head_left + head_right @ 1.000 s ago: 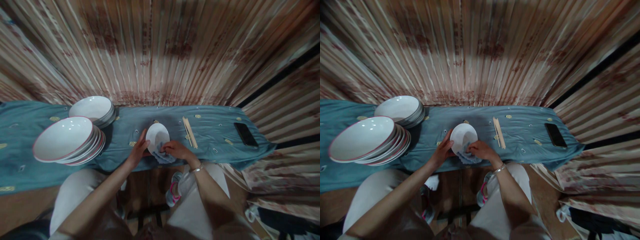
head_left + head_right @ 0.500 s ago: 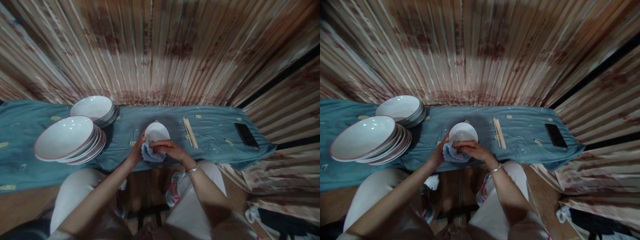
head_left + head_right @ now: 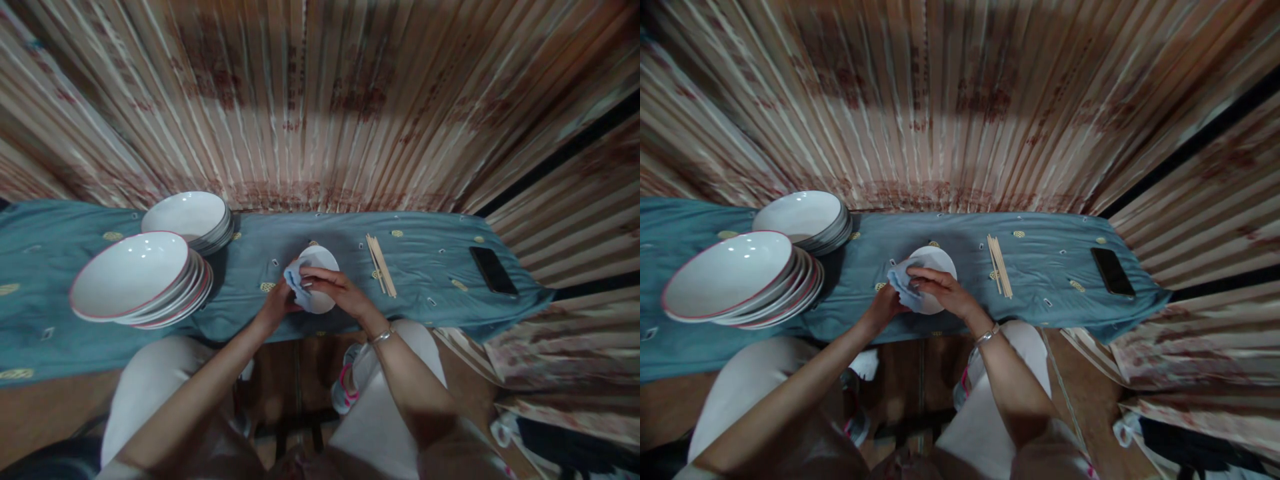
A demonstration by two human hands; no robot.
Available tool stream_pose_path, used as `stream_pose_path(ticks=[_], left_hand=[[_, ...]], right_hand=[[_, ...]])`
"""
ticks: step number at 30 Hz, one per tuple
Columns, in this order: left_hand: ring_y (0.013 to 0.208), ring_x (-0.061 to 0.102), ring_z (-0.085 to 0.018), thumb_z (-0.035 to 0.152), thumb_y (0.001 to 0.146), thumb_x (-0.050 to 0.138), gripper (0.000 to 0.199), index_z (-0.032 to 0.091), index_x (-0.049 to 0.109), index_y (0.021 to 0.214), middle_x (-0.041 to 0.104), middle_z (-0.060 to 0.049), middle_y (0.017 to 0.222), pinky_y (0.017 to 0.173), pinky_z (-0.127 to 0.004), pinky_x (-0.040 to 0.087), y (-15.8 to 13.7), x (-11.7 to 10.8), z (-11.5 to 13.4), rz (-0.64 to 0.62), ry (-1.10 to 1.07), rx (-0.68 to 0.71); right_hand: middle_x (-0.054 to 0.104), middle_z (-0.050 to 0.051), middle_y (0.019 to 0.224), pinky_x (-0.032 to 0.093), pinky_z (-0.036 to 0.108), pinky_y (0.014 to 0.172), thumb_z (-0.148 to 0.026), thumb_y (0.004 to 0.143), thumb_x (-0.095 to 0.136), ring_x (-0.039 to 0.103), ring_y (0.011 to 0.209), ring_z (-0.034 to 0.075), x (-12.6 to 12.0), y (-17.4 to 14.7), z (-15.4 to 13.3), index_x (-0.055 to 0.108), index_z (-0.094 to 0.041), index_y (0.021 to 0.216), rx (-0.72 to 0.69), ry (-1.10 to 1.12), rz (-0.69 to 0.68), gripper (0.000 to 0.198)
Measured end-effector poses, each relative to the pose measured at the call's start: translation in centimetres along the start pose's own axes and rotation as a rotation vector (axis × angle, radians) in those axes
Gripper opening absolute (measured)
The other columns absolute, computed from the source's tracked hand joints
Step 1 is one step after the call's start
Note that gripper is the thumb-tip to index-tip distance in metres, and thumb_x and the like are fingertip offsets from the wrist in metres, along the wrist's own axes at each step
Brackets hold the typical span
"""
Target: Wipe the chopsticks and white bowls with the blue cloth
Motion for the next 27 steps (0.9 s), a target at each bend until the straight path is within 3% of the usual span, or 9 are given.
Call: stream_pose_path(ticks=[6, 14, 17, 21, 27], left_hand=[[0.125, 0.049, -0.037, 0.049, 0.072, 0.069, 0.067, 0.029, 0.054, 0.134, 0.05, -0.006, 0.144, 0.075, -0.043, 0.06, -0.2, 0.2, 0.4, -0.026, -0.045, -0.042], [0.125, 0.049, -0.035, 0.043, 0.074, 0.069, 0.07, 0.037, 0.047, 0.14, 0.054, -0.003, 0.141, 0.076, -0.042, 0.059, -0.6, 0.2, 0.8, -0.055, -0.015, -0.009], [0.124, 0.052, -0.034, 0.042, 0.074, 0.07, 0.07, 0.036, 0.048, 0.14, 0.056, -0.002, 0.139, 0.076, -0.041, 0.059, -0.8, 0.4, 1.2, -0.046, 0.009, -0.006], [0.117, 0.057, -0.034, 0.044, 0.071, 0.073, 0.077, 0.033, 0.046, 0.142, 0.061, -0.006, 0.133, 0.077, -0.042, 0.059, -1.0, 0.4, 1.4, -0.057, 0.01, -0.017], [0.113, 0.059, -0.034, 0.042, 0.071, 0.073, 0.079, 0.028, 0.045, 0.143, 0.064, -0.008, 0.127, 0.08, -0.044, 0.058, -1.1, 0.5, 1.5, -0.054, 0.009, -0.009]], right_hand=[[0.066, 0.003, 0.125, 0.043, 0.04, 0.106, -0.039, 0.081, 0.067, 0.061, 0.116, 0.021, -0.3, 0.2, -0.2, 0.066, -0.025, 0.121, -0.027, 0.056, 0.062, 0.042], [0.062, 0.004, 0.131, 0.042, 0.04, 0.108, -0.042, 0.081, 0.066, 0.058, 0.12, 0.02, -1.6, 1.0, 1.0, 0.061, -0.026, 0.127, -0.035, 0.008, 0.171, 0.049], [0.058, 0.005, 0.137, 0.041, 0.04, 0.108, -0.04, 0.085, 0.061, 0.058, 0.12, 0.019, -2.5, 1.4, 1.6, 0.058, -0.025, 0.131, -0.059, -0.141, 0.208, 0.048], [0.054, 0.009, 0.14, 0.036, 0.038, 0.112, -0.027, 0.089, 0.052, 0.052, 0.126, 0.019, -3.3, 1.5, 1.8, 0.056, -0.021, 0.132, -0.097, -0.496, 0.241, 0.044], [0.052, 0.014, 0.14, 0.035, 0.041, 0.113, -0.016, 0.09, 0.041, 0.046, 0.131, 0.021, -2.8, 0.7, 1.2, 0.049, -0.015, 0.137, -0.07, -0.987, 0.276, 0.048]])
Point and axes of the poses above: each hand's wrist, its own y-axis towards the middle knuckle, its own x-axis out of the palm, z = x × y, the point moved 1 cm from there along y, towards the middle knuckle
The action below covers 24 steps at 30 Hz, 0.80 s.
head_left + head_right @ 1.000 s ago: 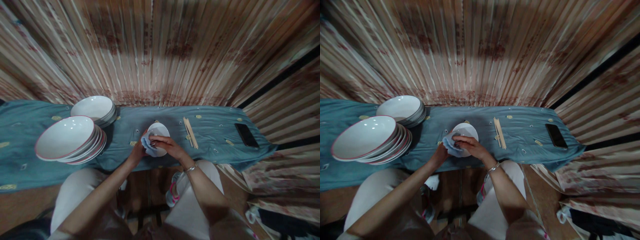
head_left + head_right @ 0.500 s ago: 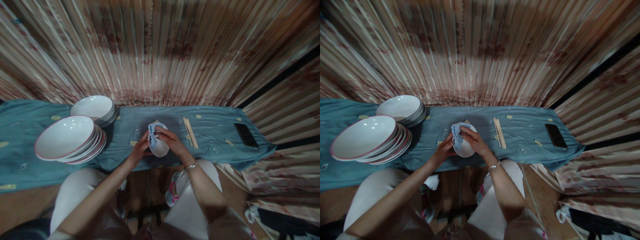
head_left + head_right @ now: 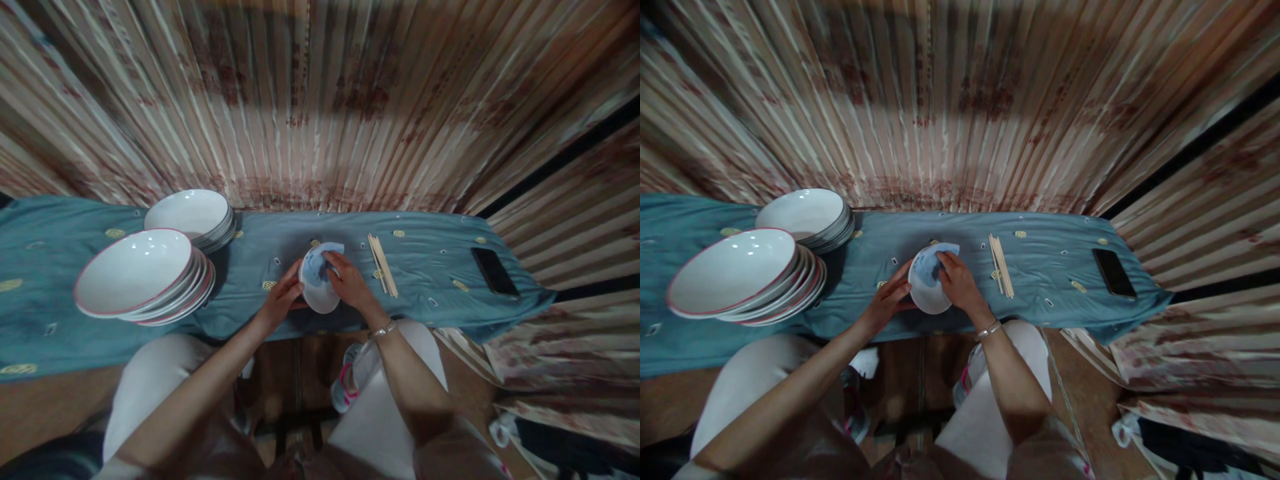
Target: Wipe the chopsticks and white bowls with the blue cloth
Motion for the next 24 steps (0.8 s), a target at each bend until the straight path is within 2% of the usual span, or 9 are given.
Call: stream_pose_path(ticks=[5, 11, 19, 24], left_hand=[[0.112, 0.059, -0.034, 0.041, 0.071, 0.072, 0.077, 0.028, 0.046, 0.143, 0.066, -0.007, 0.123, 0.08, -0.046, 0.058, 0.0, -0.1, 0.0, 0.017, 0.006, -0.009], [0.11, 0.06, -0.033, 0.04, 0.072, 0.071, 0.075, 0.029, 0.046, 0.142, 0.067, -0.006, 0.12, 0.08, -0.046, 0.058, 0.1, -0.1, 0.0, 0.014, 0.018, -0.003], [0.112, 0.058, -0.034, 0.042, 0.073, 0.071, 0.074, 0.031, 0.046, 0.142, 0.067, -0.005, 0.121, 0.079, -0.045, 0.058, 0.1, -0.1, -0.1, 0.016, 0.02, -0.001], [0.113, 0.057, -0.035, 0.043, 0.071, 0.072, 0.077, 0.029, 0.046, 0.142, 0.067, -0.006, 0.121, 0.077, -0.045, 0.059, 0.2, -0.2, -0.1, 0.016, 0.013, 0.002]], right_hand=[[0.051, 0.015, 0.139, 0.038, 0.039, 0.108, -0.013, 0.091, 0.038, 0.048, 0.126, 0.025, -0.3, -0.6, -1.5, 0.048, -0.012, 0.137, 0.002, -0.314, -0.039, 0.046], [0.055, 0.016, 0.13, 0.042, 0.041, 0.097, -0.017, 0.094, 0.041, 0.051, 0.113, 0.027, -0.8, -1.0, -2.5, 0.052, -0.014, 0.131, 0.061, -0.529, -0.109, 0.039], [0.061, 0.016, 0.116, 0.045, 0.038, 0.09, -0.016, 0.095, 0.039, 0.052, 0.106, 0.026, -0.6, -1.5, -2.0, 0.066, -0.014, 0.103, 0.046, -0.623, -0.179, 0.028], [0.064, 0.014, 0.11, 0.044, 0.035, 0.091, -0.009, 0.09, 0.043, 0.057, 0.102, 0.024, -1.0, -1.8, -1.8, 0.067, -0.014, 0.099, 0.024, -0.61, -0.297, 0.026]])
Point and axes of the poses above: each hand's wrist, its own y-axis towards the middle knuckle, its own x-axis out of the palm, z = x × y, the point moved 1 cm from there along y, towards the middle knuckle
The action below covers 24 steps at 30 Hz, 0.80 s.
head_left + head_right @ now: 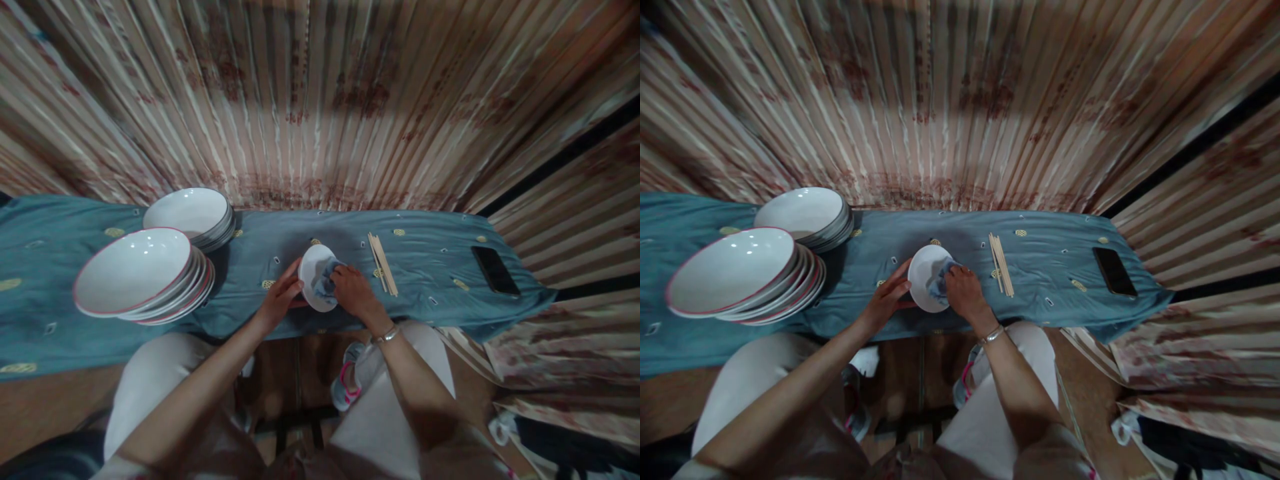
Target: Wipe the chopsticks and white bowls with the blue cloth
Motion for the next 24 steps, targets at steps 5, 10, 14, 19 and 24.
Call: stream_pose_path(ticks=[5, 10, 14, 19, 24], left_hand=[[0.114, 0.056, -0.035, 0.045, 0.069, 0.074, 0.078, 0.031, 0.048, 0.141, 0.061, -0.005, 0.132, 0.074, -0.042, 0.059, 0.1, 0.0, 0.0, 0.006, 0.006, 0.003], [0.113, 0.058, -0.033, 0.047, 0.069, 0.074, 0.081, 0.03, 0.045, 0.143, 0.062, -0.006, 0.13, 0.075, -0.041, 0.059, 0.2, -0.1, -0.1, -0.005, 0.001, -0.004], [0.111, 0.059, -0.033, 0.047, 0.069, 0.075, 0.081, 0.031, 0.046, 0.142, 0.061, -0.006, 0.133, 0.076, -0.041, 0.059, 0.2, -0.1, -0.1, -0.02, -0.017, 0.005], [0.106, 0.061, -0.03, 0.046, 0.069, 0.075, 0.078, 0.033, 0.047, 0.141, 0.062, -0.005, 0.131, 0.077, -0.041, 0.058, 0.3, -0.2, -0.3, -0.031, -0.033, -0.001], [0.1, 0.062, -0.027, 0.046, 0.07, 0.073, 0.08, 0.031, 0.045, 0.143, 0.067, -0.006, 0.121, 0.073, -0.036, 0.057, 0.5, -0.3, -0.6, -0.024, -0.03, -0.013]], right_hand=[[0.068, 0.011, 0.109, 0.042, 0.031, 0.093, -0.008, 0.085, 0.052, 0.06, 0.104, 0.022, -0.6, -0.4, 0.5, 0.068, -0.014, 0.1, -0.07, 0.192, -0.123, 0.023], [0.071, 0.009, 0.106, 0.045, 0.031, 0.088, -0.011, 0.082, 0.056, 0.064, 0.1, 0.022, -0.6, -0.4, 0.7, 0.07, -0.015, 0.101, -0.111, 0.39, -0.197, 0.024], [0.073, 0.007, 0.1, 0.046, 0.029, 0.081, -0.012, 0.08, 0.057, 0.066, 0.092, 0.02, -0.3, -0.2, 0.6, 0.072, -0.016, 0.099, -0.18, 0.544, -0.199, 0.025], [0.073, 0.004, 0.094, 0.046, 0.025, 0.077, -0.012, 0.079, 0.058, 0.066, 0.084, 0.017, 0.3, 0.0, 0.6, 0.072, -0.015, 0.098, -0.245, 0.784, -0.203, 0.024], [0.072, 0.005, 0.096, 0.048, 0.029, 0.082, -0.017, 0.083, 0.054, 0.064, 0.087, 0.018, 1.1, 0.4, 0.4, 0.07, -0.013, 0.101, -0.304, 1.018, -0.221, 0.025]])
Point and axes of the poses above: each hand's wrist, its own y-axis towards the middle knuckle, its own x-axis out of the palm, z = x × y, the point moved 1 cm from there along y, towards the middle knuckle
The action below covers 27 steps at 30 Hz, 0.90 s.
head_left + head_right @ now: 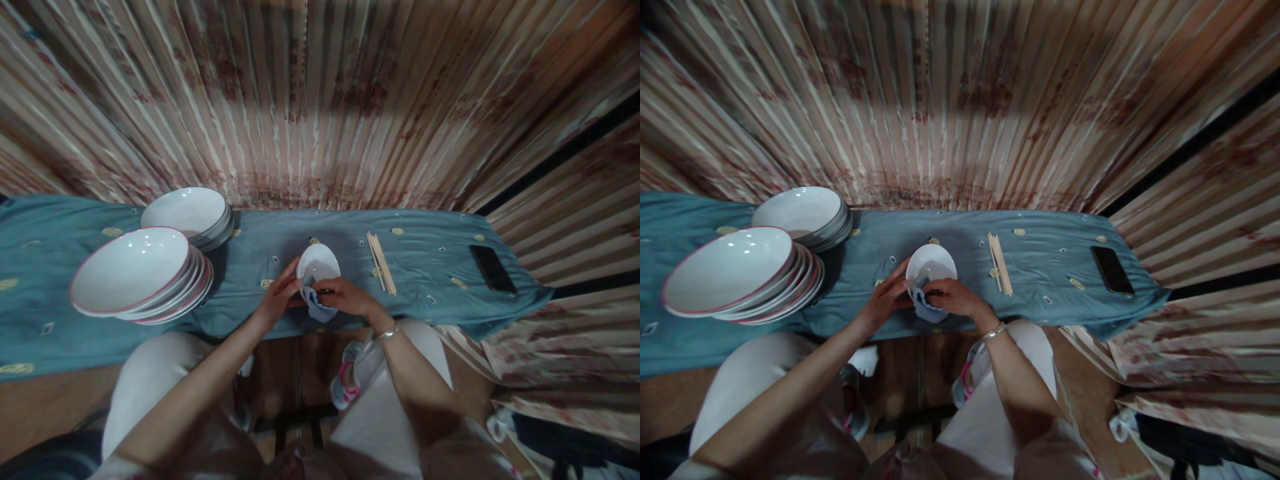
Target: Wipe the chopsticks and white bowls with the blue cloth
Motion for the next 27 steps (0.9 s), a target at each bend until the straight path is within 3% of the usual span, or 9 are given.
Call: stream_pose_path(ticks=[6, 14, 21, 27], left_hand=[[0.095, 0.063, -0.024, 0.047, 0.069, 0.075, 0.083, 0.029, 0.045, 0.143, 0.067, -0.007, 0.119, 0.069, -0.032, 0.057, 0.0, 0.0, 0.0, 0.02, 0.009, 0.004], [0.105, 0.061, -0.028, 0.044, 0.071, 0.074, 0.077, 0.03, 0.046, 0.142, 0.064, -0.006, 0.124, 0.077, -0.039, 0.059, 0.0, 0.0, 0.0, 0.003, -0.015, 0.0], [0.112, 0.057, -0.029, 0.041, 0.072, 0.073, 0.075, 0.032, 0.047, 0.141, 0.062, -0.004, 0.125, 0.08, -0.042, 0.058, -0.2, 0.1, 0.2, 0.013, 0.0, 0.005], [0.106, 0.058, -0.028, 0.04, 0.074, 0.071, 0.072, 0.032, 0.047, 0.141, 0.065, -0.004, 0.114, 0.085, -0.048, 0.056, -0.2, 0.2, 0.2, 0.019, 0.012, -0.008]], right_hand=[[0.067, 0.005, 0.113, 0.044, 0.035, 0.098, -0.02, 0.087, 0.052, 0.06, 0.106, 0.019, 0.8, 0.7, 0.3, 0.064, -0.016, 0.114, -0.121, 0.138, 0.05, 0.03], [0.049, 0.007, 0.144, 0.026, 0.041, 0.117, -0.011, 0.083, 0.047, 0.04, 0.137, 0.021, 2.0, 1.1, 1.0, 0.054, -0.02, 0.132, -0.169, -0.047, 0.226, 0.05], [0.039, 0.012, 0.15, 0.027, 0.042, 0.119, -0.007, 0.082, 0.043, 0.033, 0.142, 0.021, 2.2, 1.3, 0.4, 0.046, -0.017, 0.138, -0.189, -0.281, 0.292, 0.058], [0.041, 0.018, 0.145, 0.036, 0.04, 0.113, -0.001, 0.08, 0.041, 0.041, 0.136, 0.024, 2.0, 1.3, 0.0, 0.045, -0.01, 0.137, -0.129, -0.499, 0.321, 0.058]])
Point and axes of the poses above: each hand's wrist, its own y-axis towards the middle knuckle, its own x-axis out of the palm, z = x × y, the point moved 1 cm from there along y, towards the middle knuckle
